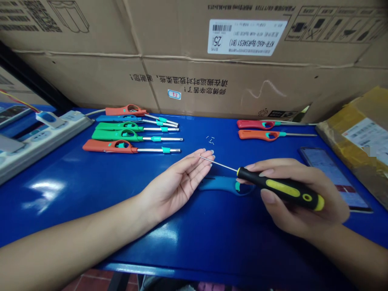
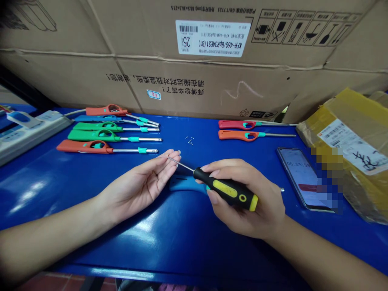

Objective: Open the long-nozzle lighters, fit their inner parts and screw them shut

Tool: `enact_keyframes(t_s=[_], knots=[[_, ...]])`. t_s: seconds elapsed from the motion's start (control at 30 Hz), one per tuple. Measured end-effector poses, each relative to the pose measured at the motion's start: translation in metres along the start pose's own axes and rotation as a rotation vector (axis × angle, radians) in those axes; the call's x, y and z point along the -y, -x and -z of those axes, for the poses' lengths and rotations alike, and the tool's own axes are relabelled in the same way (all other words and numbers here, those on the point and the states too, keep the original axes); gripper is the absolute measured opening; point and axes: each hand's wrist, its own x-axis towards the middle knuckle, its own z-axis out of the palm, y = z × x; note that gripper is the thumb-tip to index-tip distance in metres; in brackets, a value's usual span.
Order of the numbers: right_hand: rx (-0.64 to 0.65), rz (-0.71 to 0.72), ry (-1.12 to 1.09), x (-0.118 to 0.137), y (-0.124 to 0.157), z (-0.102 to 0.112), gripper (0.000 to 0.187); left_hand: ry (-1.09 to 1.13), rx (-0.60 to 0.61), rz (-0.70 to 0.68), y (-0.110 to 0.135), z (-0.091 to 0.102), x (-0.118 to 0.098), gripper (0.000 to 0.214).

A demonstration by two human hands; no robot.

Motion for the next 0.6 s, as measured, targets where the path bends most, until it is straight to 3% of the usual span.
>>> enact_keyframes(t_s=[0.2,0.5,0.6], knots=[[0.060,0.087,0.021,0.0018,-0.0051,-0.0011,0.041,0.020,-0.005,-0.027,0.0008,-0.0032,0.0007,0.020],[0.055,-0.008,0.049,0.0046,-0.0040,-0.0005,0.039,-0.012,-0.016,-0.073,0.0004,-0.0017,0.0023,0.020],[0.072,0.020,0.052,0.0048,-0.0050,-0.0008,0.039,-0.014,-0.021,-0.080,0.0001,-0.0016,0.0027,0.019]])
